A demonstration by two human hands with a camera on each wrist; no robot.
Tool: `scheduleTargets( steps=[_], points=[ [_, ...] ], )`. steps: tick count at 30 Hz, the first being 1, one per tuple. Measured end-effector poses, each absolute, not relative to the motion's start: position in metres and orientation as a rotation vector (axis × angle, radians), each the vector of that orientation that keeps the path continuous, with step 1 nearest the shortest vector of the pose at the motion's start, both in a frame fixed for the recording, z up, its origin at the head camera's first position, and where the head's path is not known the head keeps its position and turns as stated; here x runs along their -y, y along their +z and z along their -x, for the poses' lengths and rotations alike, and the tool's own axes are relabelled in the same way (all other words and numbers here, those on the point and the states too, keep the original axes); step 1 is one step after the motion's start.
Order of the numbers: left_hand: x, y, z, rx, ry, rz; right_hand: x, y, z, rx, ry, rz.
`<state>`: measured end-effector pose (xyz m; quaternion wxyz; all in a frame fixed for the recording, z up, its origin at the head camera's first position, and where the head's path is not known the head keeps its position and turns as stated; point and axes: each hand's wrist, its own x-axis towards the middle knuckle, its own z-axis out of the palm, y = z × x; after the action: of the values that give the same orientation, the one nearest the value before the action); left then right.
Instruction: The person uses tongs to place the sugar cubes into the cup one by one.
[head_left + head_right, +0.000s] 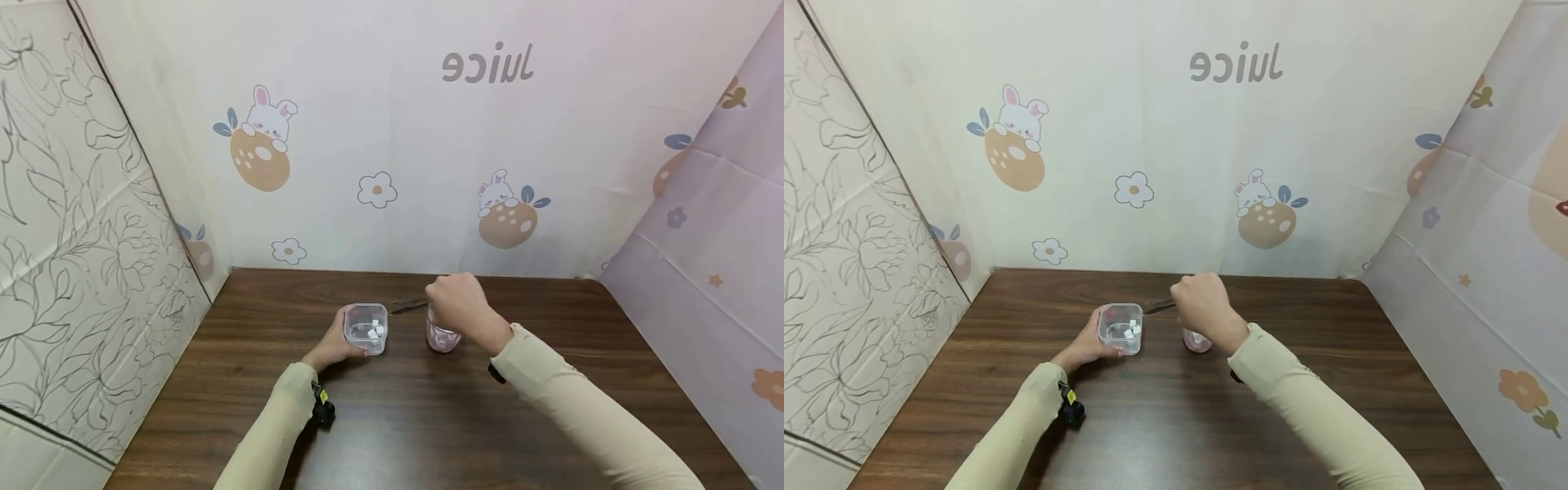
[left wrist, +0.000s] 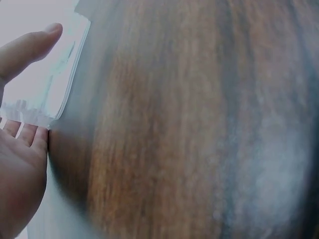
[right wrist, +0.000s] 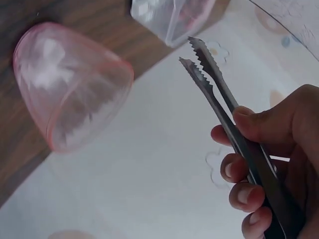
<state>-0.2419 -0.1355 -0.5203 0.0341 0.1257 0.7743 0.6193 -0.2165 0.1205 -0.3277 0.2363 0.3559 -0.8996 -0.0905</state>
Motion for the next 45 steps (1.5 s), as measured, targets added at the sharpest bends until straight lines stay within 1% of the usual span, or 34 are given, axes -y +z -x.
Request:
scheduleTargets(
  steps=[9,19,30,33,40,45],
  points=[
    [0.138,-0.519,0.242,-2.339,1.935,-0.434,-0.091,-0.349,0.224,2.507,-0.387,-1.021],
    [0.137,-0.521,0.242,-2.446,1.915,-0.489,-0.065,-0.363,0.229,2.505,-0.452,-1.02],
    [0.135,-0.524,0.241,-2.461,1.935,-0.428,-0.046,-0.367,0.228,2.476,-0.556,-1.005],
    [0.133,-0.52,0.239,-2.419,1.973,-0.458,-0.043,-0.368,0.227,2.478,-0.583,-0.993],
    [0.132,-0.494,0.226,-2.309,1.995,-0.496,-0.036,-0.37,0.23,2.532,-0.656,-0.967],
    [0.133,-0.491,0.225,-2.298,1.975,-0.514,-0.032,-0.372,0.233,2.588,-0.696,-0.977]
  ],
)
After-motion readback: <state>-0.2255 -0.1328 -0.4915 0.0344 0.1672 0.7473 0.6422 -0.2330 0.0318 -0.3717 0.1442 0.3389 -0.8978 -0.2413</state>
